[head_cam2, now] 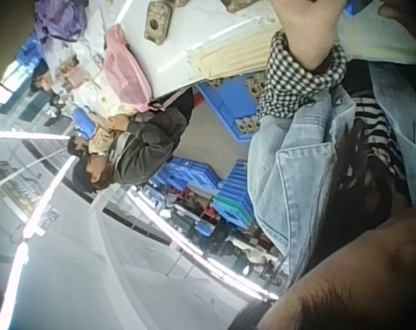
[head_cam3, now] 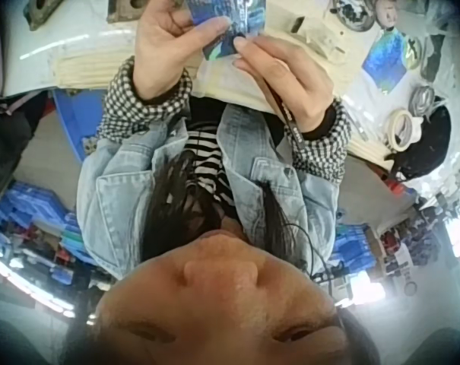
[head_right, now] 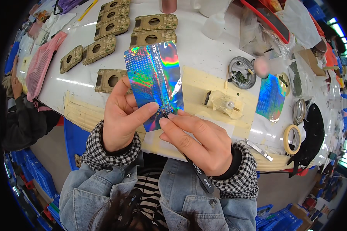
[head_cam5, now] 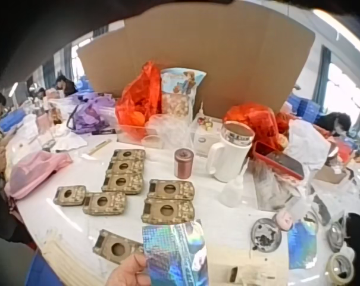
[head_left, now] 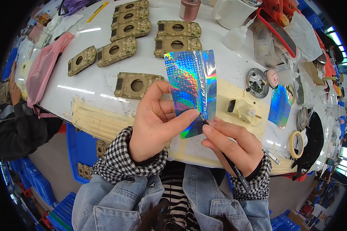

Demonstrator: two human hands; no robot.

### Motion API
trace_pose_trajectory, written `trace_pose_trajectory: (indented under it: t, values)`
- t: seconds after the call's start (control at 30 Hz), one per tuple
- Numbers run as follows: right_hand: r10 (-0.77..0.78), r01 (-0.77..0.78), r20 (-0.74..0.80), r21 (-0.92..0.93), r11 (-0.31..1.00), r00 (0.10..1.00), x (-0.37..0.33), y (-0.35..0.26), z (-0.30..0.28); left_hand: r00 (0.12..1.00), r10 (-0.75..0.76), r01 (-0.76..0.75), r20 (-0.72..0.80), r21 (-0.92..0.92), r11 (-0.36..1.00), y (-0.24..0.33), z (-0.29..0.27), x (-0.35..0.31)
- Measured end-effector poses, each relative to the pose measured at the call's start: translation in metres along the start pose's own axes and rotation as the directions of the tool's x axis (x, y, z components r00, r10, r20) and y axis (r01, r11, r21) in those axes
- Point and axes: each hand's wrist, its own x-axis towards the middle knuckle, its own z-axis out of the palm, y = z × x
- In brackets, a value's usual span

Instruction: Marking and preparing small iridescent film sheets for assembly at a factory workbench.

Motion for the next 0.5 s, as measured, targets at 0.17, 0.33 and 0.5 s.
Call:
trace_pose_trajectory:
  t: [0.17, 0.33, 0.5]
  values:
    - [-0.13, 0.128, -0.019, -0.085, 0.988, 0.991, -0.001, 0.0028, 0.0029, 0.995, -0.099, 0.1, 0.018, -0.118, 0.988, -0.0022, -0.0027, 0.0029]
    - [-0.2, 0.197, -0.01, -0.146, 0.97, 0.98, -0.0007, 0.0032, 0.0036, 0.987, -0.158, 0.161, 0.03, -0.16, 0.974, -0.0017, -0.0036, 0.0034]
    - [-0.199, 0.196, -0.013, -0.123, 0.973, 0.98, -0.0017, 0.0041, 0.0046, 0.987, -0.155, 0.158, 0.031, -0.172, 0.972, -0.0012, -0.0037, 0.0032]
